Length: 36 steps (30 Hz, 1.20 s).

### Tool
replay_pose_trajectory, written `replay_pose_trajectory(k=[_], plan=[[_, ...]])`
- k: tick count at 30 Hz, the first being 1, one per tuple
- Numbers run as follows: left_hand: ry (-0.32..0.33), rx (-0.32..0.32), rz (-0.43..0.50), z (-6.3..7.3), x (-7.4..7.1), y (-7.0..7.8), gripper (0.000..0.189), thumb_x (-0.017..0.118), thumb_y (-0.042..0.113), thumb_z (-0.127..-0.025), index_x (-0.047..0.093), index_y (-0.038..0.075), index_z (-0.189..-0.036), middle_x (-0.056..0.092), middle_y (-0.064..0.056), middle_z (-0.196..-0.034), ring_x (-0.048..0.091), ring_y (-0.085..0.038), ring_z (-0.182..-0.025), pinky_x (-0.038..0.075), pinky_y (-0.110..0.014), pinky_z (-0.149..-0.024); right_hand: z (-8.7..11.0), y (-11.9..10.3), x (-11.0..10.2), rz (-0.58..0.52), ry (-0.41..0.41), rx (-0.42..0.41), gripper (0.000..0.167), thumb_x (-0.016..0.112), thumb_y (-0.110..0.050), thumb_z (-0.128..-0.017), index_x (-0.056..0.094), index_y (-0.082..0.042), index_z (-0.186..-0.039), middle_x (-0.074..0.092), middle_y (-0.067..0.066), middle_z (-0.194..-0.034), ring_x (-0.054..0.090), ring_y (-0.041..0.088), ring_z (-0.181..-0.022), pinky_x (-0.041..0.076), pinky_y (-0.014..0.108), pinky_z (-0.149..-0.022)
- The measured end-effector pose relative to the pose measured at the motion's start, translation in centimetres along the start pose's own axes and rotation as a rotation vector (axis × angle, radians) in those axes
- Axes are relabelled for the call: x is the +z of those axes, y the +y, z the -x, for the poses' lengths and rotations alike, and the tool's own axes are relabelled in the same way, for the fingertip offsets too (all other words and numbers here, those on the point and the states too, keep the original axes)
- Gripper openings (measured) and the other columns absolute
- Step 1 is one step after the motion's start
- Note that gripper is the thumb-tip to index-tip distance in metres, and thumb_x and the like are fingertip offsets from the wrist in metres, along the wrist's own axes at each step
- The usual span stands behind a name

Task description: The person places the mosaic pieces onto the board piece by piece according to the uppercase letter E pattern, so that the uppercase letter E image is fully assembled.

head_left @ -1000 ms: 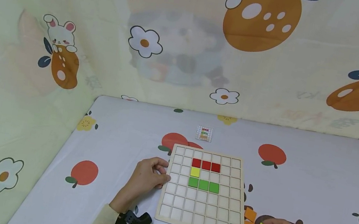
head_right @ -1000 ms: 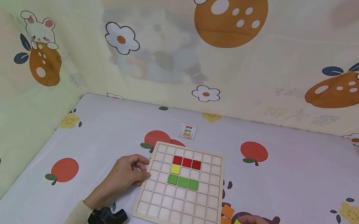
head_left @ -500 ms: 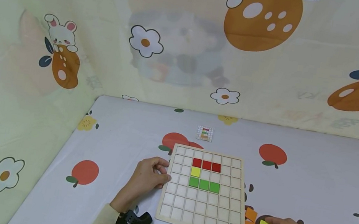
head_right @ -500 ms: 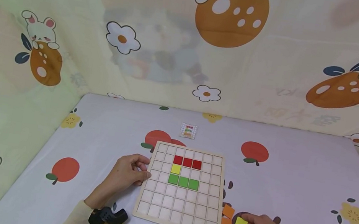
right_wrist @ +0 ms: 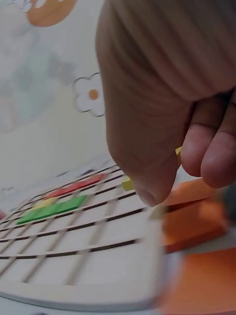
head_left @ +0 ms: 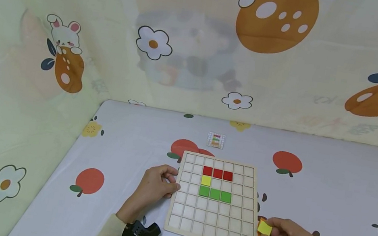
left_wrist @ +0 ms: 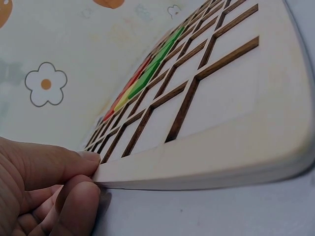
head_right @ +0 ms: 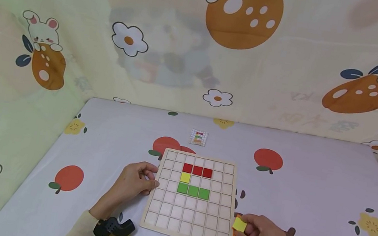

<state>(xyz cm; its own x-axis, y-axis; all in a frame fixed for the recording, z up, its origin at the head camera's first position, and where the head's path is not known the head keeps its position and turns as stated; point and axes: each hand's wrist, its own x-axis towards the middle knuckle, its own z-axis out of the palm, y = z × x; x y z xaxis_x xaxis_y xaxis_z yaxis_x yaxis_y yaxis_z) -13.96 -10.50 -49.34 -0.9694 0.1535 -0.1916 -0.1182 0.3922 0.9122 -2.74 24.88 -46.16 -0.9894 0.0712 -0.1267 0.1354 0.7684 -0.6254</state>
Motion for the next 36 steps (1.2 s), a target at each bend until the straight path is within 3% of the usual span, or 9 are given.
replay_pose_trajectory(k=[13, 27, 36], plan=[[-0.006, 0.025, 0.016, 0.1, -0.1, 0.2, 0.030, 0.080, 0.001, -0.085, 0.070, 0.000, -0.113, 0.065, -0.005, -0.086, 0.058, -0.011, -0.056, 0.055, -0.021, -0.053, -2.8, -6.5, 4.0, -0.100, -0.075, -0.058, 0.027, 0.086, -0.005, -0.077, 0.076, -0.008, -0.101, 0.057, -0.003, -0.075, 0.052, 0.011, -0.069, 0.044, 0.020, -0.058], [-0.004, 0.038, -0.014, 0.0, -0.2, 0.2, 0.031, 0.082, 0.002, -0.085, 0.070, 0.000, -0.113, 0.065, -0.004, -0.084, 0.058, -0.013, -0.055, 0.054, -0.021, -0.052, -4.5, -9.3, 6.5, -0.088, -0.090, -0.161, 0.020, 0.082, -0.004, -0.077, 0.076, -0.009, -0.094, 0.054, -0.004, -0.072, 0.048, 0.011, -0.067, 0.039, 0.023, -0.058], [-0.002, 0.034, -0.010, 0.1, -0.2, 0.2, 0.031, 0.082, 0.002, -0.084, 0.070, 0.000, -0.113, 0.065, -0.004, -0.085, 0.059, -0.012, -0.056, 0.054, -0.021, -0.053, -4.6, -10.1, 7.5, -0.092, -0.090, -0.182, 0.021, 0.085, -0.002, -0.078, 0.077, -0.010, -0.096, 0.055, -0.004, -0.076, 0.049, 0.012, -0.071, 0.040, 0.024, -0.061]])
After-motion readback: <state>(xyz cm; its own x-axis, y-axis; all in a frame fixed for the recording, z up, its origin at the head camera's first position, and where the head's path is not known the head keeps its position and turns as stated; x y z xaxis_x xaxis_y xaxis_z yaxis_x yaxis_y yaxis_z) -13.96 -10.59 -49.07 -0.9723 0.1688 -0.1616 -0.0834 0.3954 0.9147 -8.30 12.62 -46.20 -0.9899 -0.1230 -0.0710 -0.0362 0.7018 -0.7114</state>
